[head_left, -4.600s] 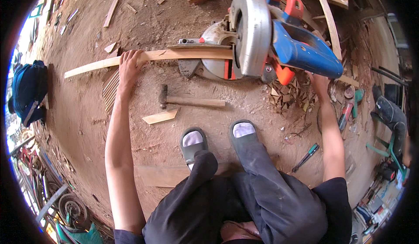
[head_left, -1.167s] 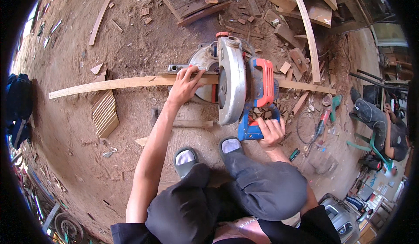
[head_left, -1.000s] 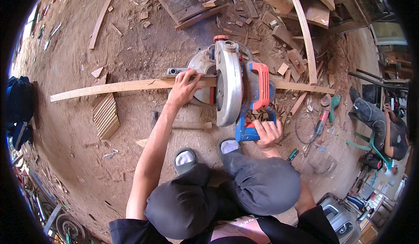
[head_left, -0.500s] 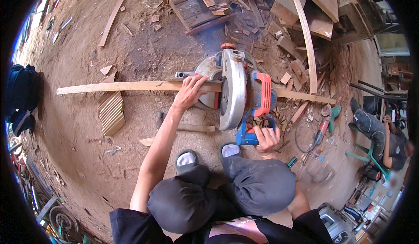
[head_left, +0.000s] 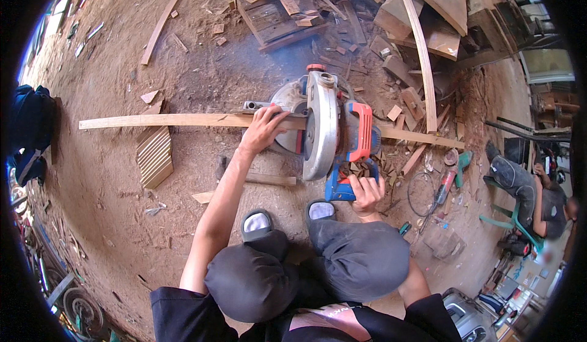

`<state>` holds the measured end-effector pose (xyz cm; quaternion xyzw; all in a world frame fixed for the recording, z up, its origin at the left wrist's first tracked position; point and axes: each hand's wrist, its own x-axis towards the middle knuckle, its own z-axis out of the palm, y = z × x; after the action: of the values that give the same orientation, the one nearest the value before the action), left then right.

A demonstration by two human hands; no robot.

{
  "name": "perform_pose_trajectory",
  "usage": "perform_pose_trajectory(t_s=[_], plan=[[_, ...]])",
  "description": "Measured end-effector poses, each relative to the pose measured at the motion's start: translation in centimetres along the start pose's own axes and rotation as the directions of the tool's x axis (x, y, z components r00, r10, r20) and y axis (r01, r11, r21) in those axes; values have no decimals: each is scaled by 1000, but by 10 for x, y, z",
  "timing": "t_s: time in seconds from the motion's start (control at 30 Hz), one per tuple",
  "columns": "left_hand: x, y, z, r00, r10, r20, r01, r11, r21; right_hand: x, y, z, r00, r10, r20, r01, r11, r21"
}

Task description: The person cuts a piece of wood using a miter saw.

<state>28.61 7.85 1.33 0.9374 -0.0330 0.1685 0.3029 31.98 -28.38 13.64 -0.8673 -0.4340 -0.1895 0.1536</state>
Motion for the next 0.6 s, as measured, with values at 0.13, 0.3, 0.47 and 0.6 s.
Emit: perform_pose_trajectory(t_s=[0.13,0.3,0.47,0.6], plan=[[13,4,11,1000,23,-21,-24,999,-37,-1,11,-8,1000,-12,-3,12,999,-41],[0,-1,2,1000,1,-15,-1,1000,-23,-2,-1,2,1000,-4,-8,4,1000,-5],[6,0,6,1000,16,-17,-17,999,-37,-8,6,1,1000,-3,18,4,1000,-22],[6,0,6,1000,17,-27,-18,999,-31,-15,8,8,999,-23,23,24,999,-26]])
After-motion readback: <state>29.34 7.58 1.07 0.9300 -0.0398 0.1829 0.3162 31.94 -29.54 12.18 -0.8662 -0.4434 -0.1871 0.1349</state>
